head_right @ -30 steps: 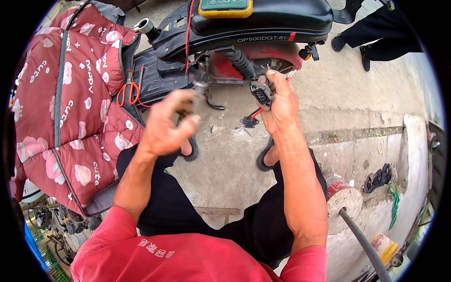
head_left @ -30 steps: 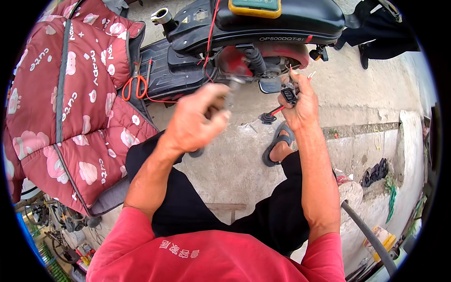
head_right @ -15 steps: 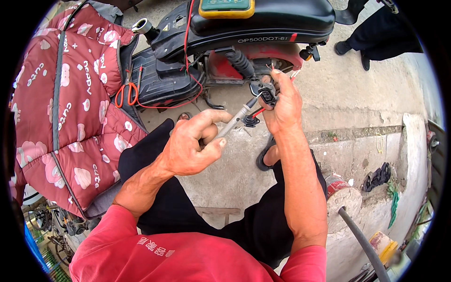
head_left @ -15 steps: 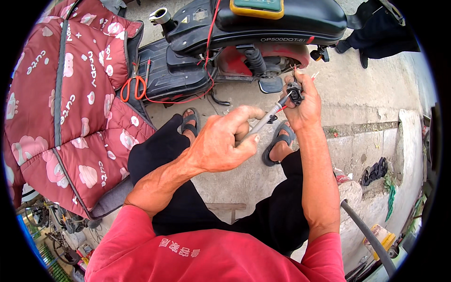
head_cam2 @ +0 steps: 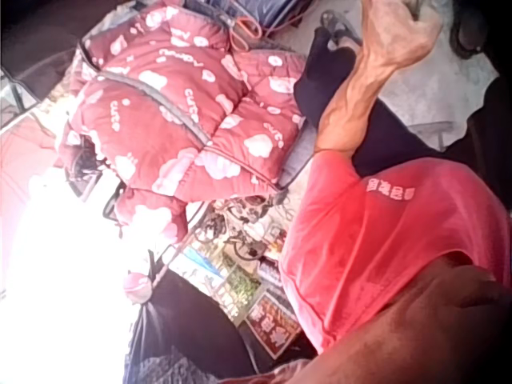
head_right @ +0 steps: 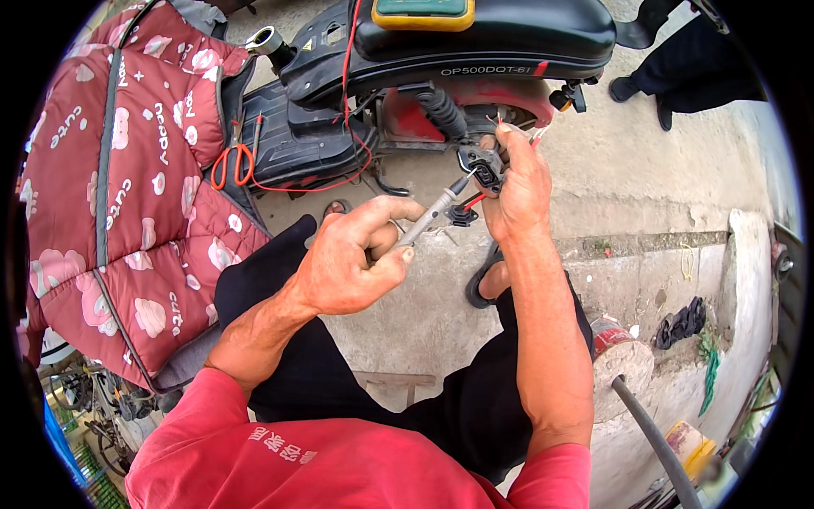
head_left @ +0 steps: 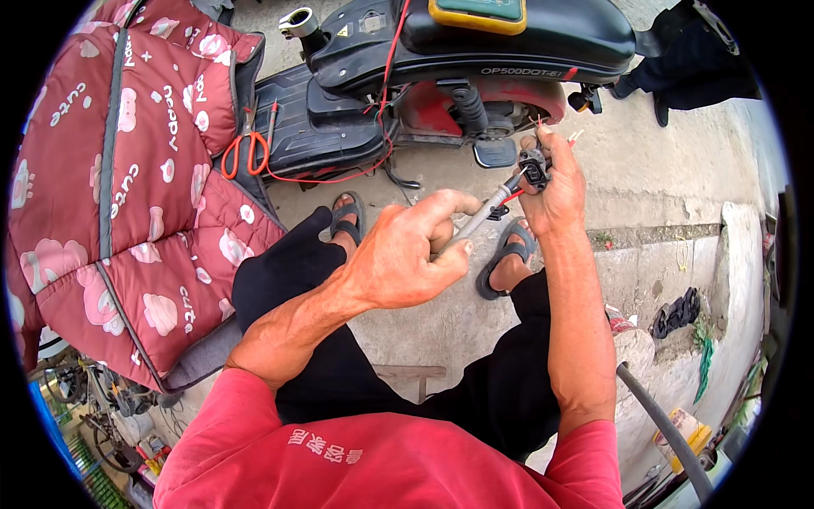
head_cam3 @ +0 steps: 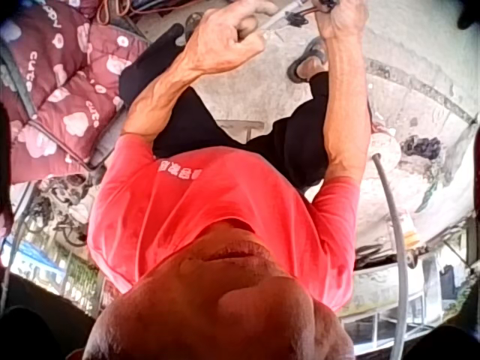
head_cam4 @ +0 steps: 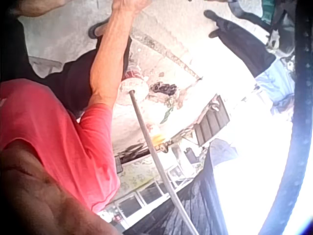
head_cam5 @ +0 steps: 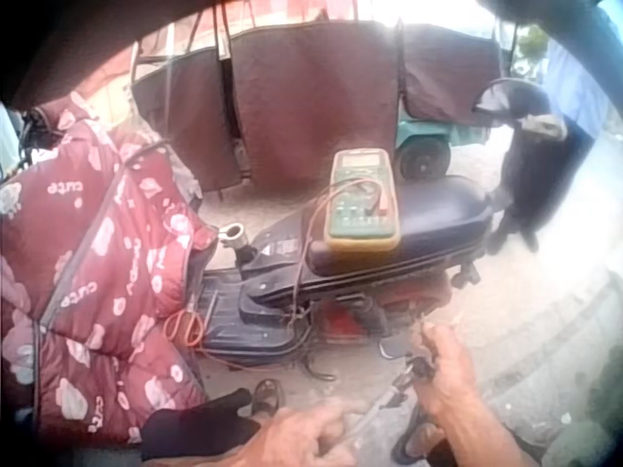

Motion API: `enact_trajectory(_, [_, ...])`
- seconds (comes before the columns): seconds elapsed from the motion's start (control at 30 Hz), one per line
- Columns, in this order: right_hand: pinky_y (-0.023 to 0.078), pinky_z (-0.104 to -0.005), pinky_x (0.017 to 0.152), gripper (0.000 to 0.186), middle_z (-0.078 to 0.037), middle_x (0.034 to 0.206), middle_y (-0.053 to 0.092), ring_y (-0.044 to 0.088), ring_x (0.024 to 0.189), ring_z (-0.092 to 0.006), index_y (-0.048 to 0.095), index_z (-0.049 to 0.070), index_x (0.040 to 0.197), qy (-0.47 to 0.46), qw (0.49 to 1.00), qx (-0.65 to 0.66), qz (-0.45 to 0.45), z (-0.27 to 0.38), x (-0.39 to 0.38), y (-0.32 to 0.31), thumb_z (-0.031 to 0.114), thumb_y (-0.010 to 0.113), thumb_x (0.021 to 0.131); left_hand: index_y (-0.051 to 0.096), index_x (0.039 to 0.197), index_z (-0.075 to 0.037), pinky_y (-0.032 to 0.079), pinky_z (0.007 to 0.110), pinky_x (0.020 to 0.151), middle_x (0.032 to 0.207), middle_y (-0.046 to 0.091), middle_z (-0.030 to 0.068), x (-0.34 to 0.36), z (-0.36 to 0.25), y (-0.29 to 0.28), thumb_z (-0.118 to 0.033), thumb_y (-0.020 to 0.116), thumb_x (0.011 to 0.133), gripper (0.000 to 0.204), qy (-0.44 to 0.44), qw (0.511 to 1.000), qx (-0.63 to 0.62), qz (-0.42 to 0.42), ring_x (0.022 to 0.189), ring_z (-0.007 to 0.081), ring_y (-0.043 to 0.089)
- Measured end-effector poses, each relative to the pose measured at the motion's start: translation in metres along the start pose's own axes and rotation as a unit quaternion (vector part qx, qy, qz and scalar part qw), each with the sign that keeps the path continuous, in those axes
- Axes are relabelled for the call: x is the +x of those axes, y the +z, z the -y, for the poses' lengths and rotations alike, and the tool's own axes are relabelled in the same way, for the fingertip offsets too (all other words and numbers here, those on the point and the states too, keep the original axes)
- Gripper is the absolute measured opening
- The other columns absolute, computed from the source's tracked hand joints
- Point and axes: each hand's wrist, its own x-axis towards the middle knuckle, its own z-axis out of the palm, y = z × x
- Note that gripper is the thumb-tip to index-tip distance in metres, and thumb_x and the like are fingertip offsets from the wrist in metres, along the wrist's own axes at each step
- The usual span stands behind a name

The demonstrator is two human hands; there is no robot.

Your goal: The person sits on the ground and uses scissors to cut a red wire connected to a scooter. They then use a multimeter to test the electrical continuity of a connector and wires attached to the scooter.

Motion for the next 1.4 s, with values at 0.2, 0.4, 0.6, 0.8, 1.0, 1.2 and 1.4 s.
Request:
enact_trajectory(0.2, [0.034,-0.0238,0.044,0.015,-0.003,0.079,0.06,0.049,0.056,-0.0086,0.058,0.007,0.095,-0.023,0.999,-0.023,-0.008,-0.001,-0.001,0.004,0.022,0.062,0.094,0.058,0.118,0.001,0.032,0.029,0.049,0.052,0.032,-0.0033,0.0,-0.001,-0.001,-0.005,0.058,0.081,0.037,0.0,1.0,0.002,0.003,0.047,0.0078,0.033])
enact_trajectory(0.4, [0.041,-0.0245,0.063,0.018,-0.002,0.082,0.06,0.053,0.073,-0.0087,0.06,0.005,0.102,-0.06,0.996,-0.061,0.017,-0.004,-0.001,0.002,0.021,0.061,0.094,0.057,0.118,0.001,0.032,0.028,0.049,0.052,0.033,-0.0037,-0.001,-0.003,0.0,-0.005,0.057,0.082,0.037,-0.028,0.999,-0.013,0.008,0.049,0.0069,0.033])
enact_trajectory(0.6, [0.046,-0.0237,0.067,0.017,-0.001,0.084,0.06,0.055,0.073,-0.0086,0.059,0.003,0.104,-0.087,0.991,-0.092,0.034,-0.007,-0.001,0.005,0.017,0.061,0.093,0.056,0.119,0.001,0.032,0.029,0.05,0.053,0.034,-0.0035,-0.003,-0.004,0.005,-0.007,0.059,0.084,0.036,-0.071,0.996,-0.047,0.003,0.05,0.0071,0.033])
enact_trajectory(0.8, [0.043,-0.0238,0.069,0.017,0.0,0.085,0.059,0.053,0.077,-0.0076,0.061,0.001,0.104,-0.109,0.977,-0.181,0.026,-0.014,0.002,0.001,0.015,0.062,0.093,0.055,0.122,0.002,0.034,0.031,0.05,0.053,0.043,0.0007,0.0,-0.009,0.0,-0.015,0.059,0.088,0.038,-0.087,0.996,-0.014,0.02,0.05,0.0097,0.039])
enact_trajectory(1.0, [0.044,-0.0242,0.073,0.025,0.0,0.086,0.06,0.053,0.078,-0.0071,0.059,0.0,0.106,-0.114,0.969,-0.218,0.009,-0.025,0.003,-0.003,0.018,0.066,0.09,0.054,0.122,0.004,0.035,0.032,0.05,0.055,0.049,0.0025,0.0,0.001,0.001,-0.018,0.059,0.089,0.039,-0.087,0.996,-0.026,0.021,0.052,0.0106,0.042])
enact_trajectory(1.2, [0.043,-0.0227,0.067,0.023,0.001,0.084,0.06,0.052,0.073,-0.0062,0.06,0.002,0.106,-0.076,0.966,-0.246,0.032,-0.022,-0.008,0.011,0.019,0.065,0.091,0.053,0.122,0.005,0.042,0.034,0.053,0.059,0.057,0.0064,0.008,0.017,0.004,-0.017,0.059,0.089,0.04,-0.096,0.992,-0.07,0.035,0.053,0.0141,0.052])
enact_trajectory(1.4, [0.032,-0.0205,0.049,0.015,0.001,0.085,0.06,0.049,0.065,-0.0043,0.059,0.008,0.106,0.005,0.986,-0.16,0.05,-0.019,-0.009,0.015,0.019,0.056,0.096,0.05,0.128,0.003,0.044,0.03,0.052,0.064,0.061,0.005,0.012,0.026,0.004,-0.019,0.06,0.091,0.043,-0.095,0.991,-0.088,0.023,0.056,0.011,0.057])
